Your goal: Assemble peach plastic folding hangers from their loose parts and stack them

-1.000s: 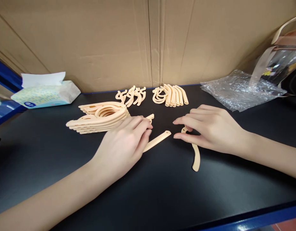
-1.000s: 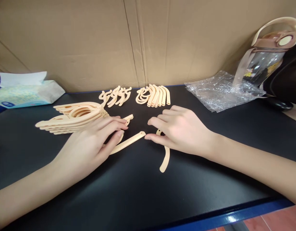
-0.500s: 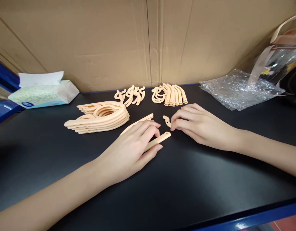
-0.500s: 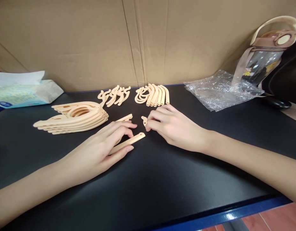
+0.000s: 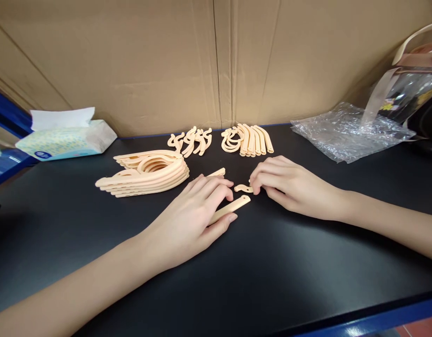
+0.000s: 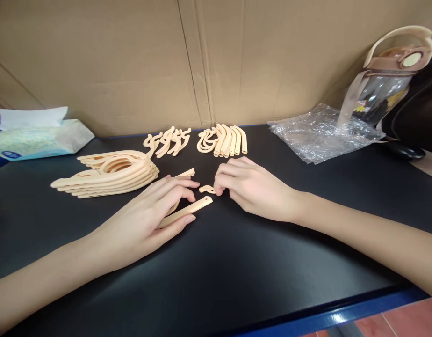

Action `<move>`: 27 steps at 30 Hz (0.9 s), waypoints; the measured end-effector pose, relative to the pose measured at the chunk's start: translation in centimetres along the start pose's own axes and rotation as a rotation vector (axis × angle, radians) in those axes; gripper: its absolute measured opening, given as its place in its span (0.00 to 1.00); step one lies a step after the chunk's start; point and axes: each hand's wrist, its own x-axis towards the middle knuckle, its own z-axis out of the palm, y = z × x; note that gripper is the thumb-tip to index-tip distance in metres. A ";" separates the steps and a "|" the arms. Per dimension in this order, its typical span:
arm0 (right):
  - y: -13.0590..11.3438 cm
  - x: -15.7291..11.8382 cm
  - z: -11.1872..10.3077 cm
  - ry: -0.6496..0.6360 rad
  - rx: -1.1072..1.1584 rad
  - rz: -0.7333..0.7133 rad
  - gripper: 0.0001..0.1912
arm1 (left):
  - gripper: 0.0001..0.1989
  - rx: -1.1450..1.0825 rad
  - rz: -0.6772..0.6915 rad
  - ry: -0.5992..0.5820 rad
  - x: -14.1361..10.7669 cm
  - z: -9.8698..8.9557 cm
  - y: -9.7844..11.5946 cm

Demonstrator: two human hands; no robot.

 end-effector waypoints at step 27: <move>-0.6 -0.1 0.1 0.053 -0.040 -0.025 0.10 | 0.14 -0.085 0.031 0.021 -0.1 -0.3 0.1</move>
